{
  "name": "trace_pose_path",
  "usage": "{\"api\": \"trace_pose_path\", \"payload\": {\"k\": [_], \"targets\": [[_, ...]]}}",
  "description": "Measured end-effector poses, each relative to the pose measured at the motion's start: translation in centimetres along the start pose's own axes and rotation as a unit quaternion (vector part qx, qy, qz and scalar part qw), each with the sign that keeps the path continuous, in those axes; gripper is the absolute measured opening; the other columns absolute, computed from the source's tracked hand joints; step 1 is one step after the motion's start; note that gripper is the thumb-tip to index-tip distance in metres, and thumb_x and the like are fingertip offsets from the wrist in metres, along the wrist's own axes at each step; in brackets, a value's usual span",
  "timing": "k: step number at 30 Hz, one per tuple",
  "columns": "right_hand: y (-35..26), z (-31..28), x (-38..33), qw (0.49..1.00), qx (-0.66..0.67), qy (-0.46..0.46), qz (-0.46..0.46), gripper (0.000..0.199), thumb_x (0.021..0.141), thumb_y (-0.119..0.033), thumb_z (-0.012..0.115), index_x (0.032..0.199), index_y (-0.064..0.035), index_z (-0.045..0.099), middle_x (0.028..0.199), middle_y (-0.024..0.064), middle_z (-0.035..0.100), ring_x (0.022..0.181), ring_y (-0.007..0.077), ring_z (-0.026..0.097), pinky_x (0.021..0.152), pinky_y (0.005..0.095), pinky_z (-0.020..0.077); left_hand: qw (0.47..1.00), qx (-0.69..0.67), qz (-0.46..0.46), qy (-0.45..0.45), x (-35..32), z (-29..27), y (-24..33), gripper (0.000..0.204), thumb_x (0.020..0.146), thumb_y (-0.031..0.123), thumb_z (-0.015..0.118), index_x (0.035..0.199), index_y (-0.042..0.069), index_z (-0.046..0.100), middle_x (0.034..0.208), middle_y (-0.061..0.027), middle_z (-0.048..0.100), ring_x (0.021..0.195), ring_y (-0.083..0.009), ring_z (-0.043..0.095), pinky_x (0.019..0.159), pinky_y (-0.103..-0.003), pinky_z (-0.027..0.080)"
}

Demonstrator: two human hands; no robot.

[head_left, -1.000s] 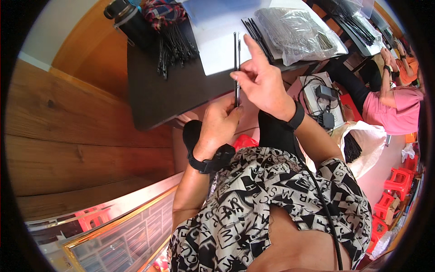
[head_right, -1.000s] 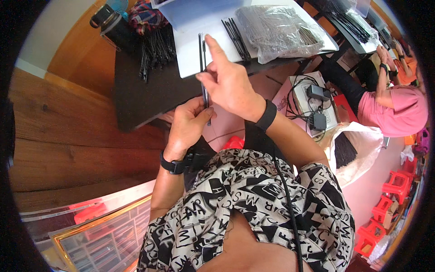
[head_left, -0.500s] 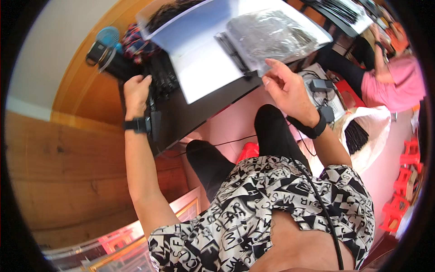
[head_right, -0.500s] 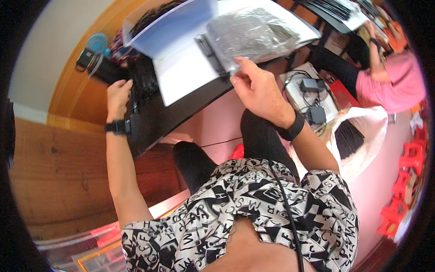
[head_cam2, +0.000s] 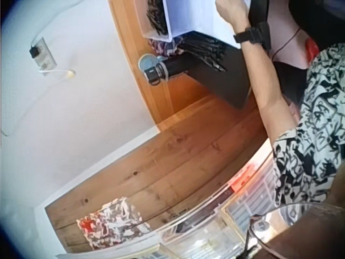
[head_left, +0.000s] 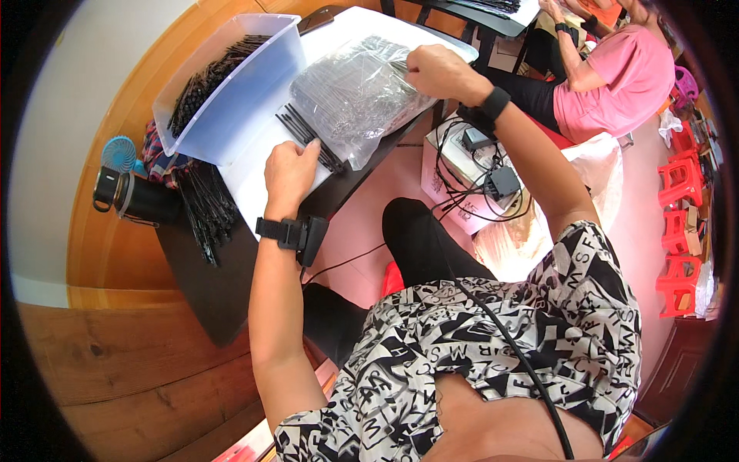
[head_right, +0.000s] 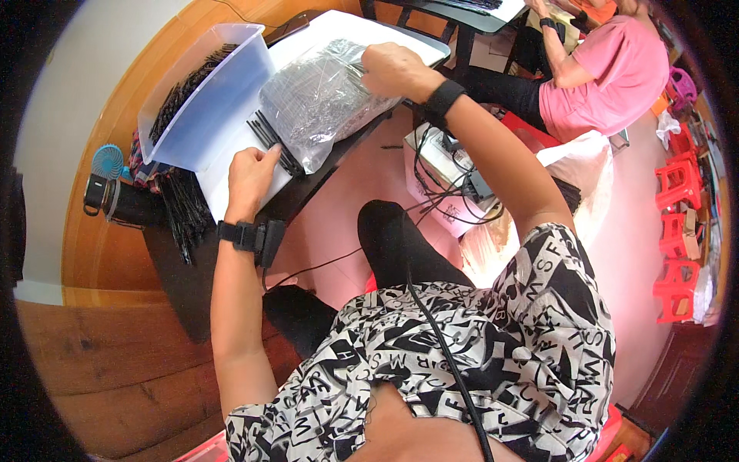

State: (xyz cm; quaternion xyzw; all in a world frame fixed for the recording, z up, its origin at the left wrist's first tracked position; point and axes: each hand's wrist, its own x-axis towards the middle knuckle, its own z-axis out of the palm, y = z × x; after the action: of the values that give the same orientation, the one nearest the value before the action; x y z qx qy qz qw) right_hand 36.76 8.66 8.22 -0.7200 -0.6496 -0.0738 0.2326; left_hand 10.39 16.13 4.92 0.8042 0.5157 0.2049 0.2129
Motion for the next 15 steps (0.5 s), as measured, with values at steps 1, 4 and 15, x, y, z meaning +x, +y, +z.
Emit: {"api": "trace_pose_path", "payload": {"k": [1, 4, 15], "targets": [[-0.5, 0.3, 0.3, 0.999, -0.019, -0.033, 0.000, 0.018, 0.064, -0.011, 0.054, 0.074, 0.0024, 0.063, 0.072, 0.0232, 0.060, 0.071, 0.0373, 0.060, 0.064, 0.0403, 0.0485, 0.998, 0.057, -0.024, 0.000, 0.2, -0.1, 0.6, 0.043, 0.071, 0.038, 0.062, 0.073, -0.005, 0.061, 0.072, -0.0223, 0.061, 0.072, -0.0346, 0.060, 0.068, -0.040, 0.046], [-0.6, 0.8, 0.8, 0.996, -0.048, -0.070, 0.007, 0.019, 0.062, -0.008, 0.055, 0.073, 0.0048, 0.063, 0.073, 0.0239, 0.060, 0.073, 0.0366, 0.061, 0.065, 0.0396, 0.0492, 0.995, 0.092, -0.033, -0.018, 0.4, -0.2, 1.2, 0.038, 0.068, 0.034, 0.062, 0.071, -0.004, 0.061, 0.073, -0.0226, 0.062, 0.073, -0.0355, 0.060, 0.068, -0.040, 0.046], [0.5, -0.6, 2.3, 0.998, -0.052, -0.045, 0.000, 0.017, 0.058, -0.001, 0.052, 0.070, 0.0020, 0.062, 0.068, 0.0241, 0.057, 0.066, 0.0367, 0.059, 0.059, 0.0391, 0.0462, 0.996, -0.061, -0.060, 0.006, 1.9, 0.7, -1.9, 0.021, 0.065, 0.015, 0.056, 0.068, -0.006, 0.060, 0.065, -0.0184, 0.060, 0.062, -0.0291, 0.059, 0.061, -0.037, 0.047]]}}
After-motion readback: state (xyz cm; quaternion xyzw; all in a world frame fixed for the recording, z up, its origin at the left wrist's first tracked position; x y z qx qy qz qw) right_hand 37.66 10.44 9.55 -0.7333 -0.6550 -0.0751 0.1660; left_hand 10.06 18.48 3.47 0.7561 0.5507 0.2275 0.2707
